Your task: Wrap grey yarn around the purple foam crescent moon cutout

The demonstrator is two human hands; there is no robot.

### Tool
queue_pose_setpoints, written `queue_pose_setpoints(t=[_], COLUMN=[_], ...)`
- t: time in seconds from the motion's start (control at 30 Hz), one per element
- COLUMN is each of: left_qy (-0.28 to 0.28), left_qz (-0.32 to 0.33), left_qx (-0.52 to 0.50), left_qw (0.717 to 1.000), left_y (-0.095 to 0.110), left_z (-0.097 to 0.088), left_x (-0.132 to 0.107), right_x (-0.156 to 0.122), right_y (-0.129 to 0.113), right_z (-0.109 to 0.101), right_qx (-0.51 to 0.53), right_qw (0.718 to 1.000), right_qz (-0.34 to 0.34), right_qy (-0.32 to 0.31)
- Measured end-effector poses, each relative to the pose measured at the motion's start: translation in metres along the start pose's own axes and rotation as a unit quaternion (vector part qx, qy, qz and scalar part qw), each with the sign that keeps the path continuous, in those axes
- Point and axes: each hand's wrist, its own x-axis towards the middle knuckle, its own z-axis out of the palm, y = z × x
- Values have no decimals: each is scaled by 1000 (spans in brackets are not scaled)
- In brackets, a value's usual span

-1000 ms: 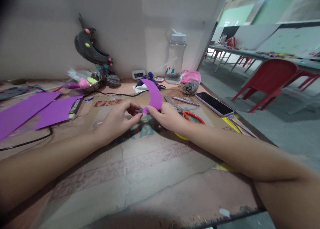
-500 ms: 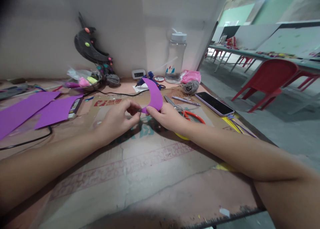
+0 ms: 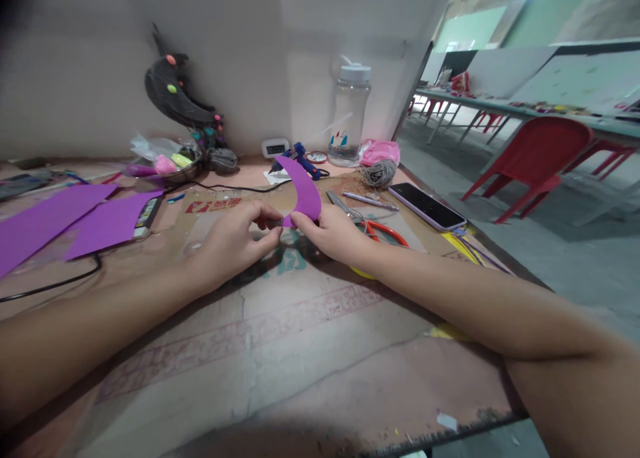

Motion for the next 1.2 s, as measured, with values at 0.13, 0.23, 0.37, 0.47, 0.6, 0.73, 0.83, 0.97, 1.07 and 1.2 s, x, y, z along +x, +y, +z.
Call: queue_pose_setpoints(t=[0.13,0.23,0.37,0.47,0.6,0.73,0.83,0.97,1.07,1.2], left_qy=[-12,-18,-29,-34,-23,-27,-78,-126,-135,-144], left_qz=[-35,-68,-131,-158,-173,-214,-203,-156,-144,-129], left_qx=[-28,-89,-211,-260,-321,-391,-363,-312,-300,-299], left_qw=[999,994,968,952,931,895,906,929,933,934], left_y=[2,5,5,1,-6,-8,-5,-1,-1,-1], left_z=[-1,-2,-1,1,1,-1,-3,-4,-4,-4], left_x=[1,3,5,6,8,11,10,7,7,6], right_x=[-1,0,3,4,5,8,12,18,20,18], right_y=[1,3,8,9,10,18,26,30,30,28], right_z=[1,2,2,1,0,2,2,-1,-3,-1], right_qx=[9,20,19,20,61,89,98,71,84,118], right_qw=[1000,1000,999,999,997,990,991,989,984,983], right_qz=[-3,7,10,11,-51,-111,-86,-125,-156,-130], right_qy=[-1,20,42,40,-4,-23,-26,-31,-37,-50])
